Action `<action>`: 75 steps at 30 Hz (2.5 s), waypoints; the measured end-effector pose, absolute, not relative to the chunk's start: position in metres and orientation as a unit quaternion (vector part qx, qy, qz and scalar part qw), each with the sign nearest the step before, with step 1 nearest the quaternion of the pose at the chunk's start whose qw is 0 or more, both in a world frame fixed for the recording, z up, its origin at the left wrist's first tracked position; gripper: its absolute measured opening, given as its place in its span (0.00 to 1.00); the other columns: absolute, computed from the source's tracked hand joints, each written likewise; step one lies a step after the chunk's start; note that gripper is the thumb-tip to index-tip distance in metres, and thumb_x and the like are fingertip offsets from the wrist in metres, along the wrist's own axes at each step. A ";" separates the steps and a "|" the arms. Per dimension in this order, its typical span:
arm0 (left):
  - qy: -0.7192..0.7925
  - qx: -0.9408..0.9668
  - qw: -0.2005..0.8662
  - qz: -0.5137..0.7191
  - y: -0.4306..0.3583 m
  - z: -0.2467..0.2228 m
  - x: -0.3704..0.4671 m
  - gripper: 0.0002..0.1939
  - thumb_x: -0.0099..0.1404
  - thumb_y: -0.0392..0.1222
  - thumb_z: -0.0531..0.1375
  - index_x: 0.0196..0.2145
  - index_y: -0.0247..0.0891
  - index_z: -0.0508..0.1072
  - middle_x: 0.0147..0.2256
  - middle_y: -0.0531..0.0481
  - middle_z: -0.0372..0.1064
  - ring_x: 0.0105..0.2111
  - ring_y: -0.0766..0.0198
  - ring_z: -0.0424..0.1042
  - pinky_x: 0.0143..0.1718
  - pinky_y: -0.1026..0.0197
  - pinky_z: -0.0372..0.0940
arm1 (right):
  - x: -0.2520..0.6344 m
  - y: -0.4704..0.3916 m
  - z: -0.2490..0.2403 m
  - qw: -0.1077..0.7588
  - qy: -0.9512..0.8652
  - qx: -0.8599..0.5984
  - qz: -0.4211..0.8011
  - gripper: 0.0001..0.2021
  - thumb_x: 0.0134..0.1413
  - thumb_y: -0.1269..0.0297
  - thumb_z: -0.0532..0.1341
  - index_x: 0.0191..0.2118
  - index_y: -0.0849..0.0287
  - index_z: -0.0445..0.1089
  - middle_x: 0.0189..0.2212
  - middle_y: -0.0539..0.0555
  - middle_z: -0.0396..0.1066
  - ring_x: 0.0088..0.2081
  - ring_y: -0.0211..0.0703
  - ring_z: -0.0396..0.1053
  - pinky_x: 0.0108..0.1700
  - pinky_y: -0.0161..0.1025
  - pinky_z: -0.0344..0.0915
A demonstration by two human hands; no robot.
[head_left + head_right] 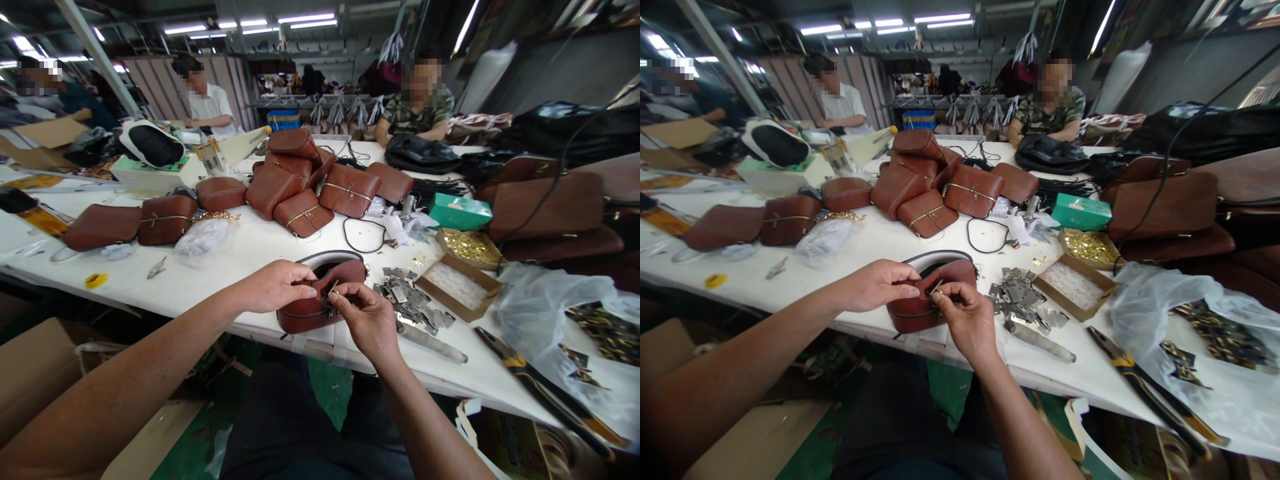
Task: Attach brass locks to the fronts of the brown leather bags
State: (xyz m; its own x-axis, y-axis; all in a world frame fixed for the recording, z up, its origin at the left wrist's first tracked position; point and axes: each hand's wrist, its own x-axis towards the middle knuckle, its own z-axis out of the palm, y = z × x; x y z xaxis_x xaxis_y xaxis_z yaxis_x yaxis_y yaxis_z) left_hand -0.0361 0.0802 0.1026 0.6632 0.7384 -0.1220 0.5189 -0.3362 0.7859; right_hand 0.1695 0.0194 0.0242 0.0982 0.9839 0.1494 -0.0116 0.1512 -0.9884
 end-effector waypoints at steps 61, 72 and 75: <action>0.330 0.907 0.141 0.222 -0.028 0.112 -0.044 0.07 0.71 0.41 0.63 0.45 0.42 0.80 0.38 0.54 0.82 0.35 0.64 0.80 0.40 0.64 0.68 | 0.206 -0.046 0.087 0.327 -0.876 -0.350 0.060 0.07 0.69 0.60 0.63 0.38 0.56 0.75 0.30 0.51 0.77 0.34 0.43 0.72 0.44 0.46 0.53; 0.446 0.719 0.488 0.215 -0.031 0.132 -0.052 0.14 0.62 0.44 0.68 0.45 0.37 0.81 0.40 0.51 0.83 0.40 0.59 0.80 0.41 0.62 0.70 | 0.178 -0.080 0.082 0.525 -0.725 -0.433 0.110 0.03 0.64 0.63 0.67 0.41 0.53 0.75 0.38 0.54 0.77 0.40 0.48 0.74 0.45 0.45 0.67; 0.450 0.713 0.488 0.225 -0.034 0.129 -0.052 0.14 0.61 0.42 0.67 0.45 0.36 0.81 0.43 0.50 0.82 0.44 0.57 0.80 0.45 0.62 0.70 | 0.158 -0.084 0.071 0.508 -0.715 -0.446 0.175 0.03 0.64 0.62 0.67 0.38 0.54 0.76 0.35 0.53 0.77 0.37 0.45 0.74 0.41 0.42 0.67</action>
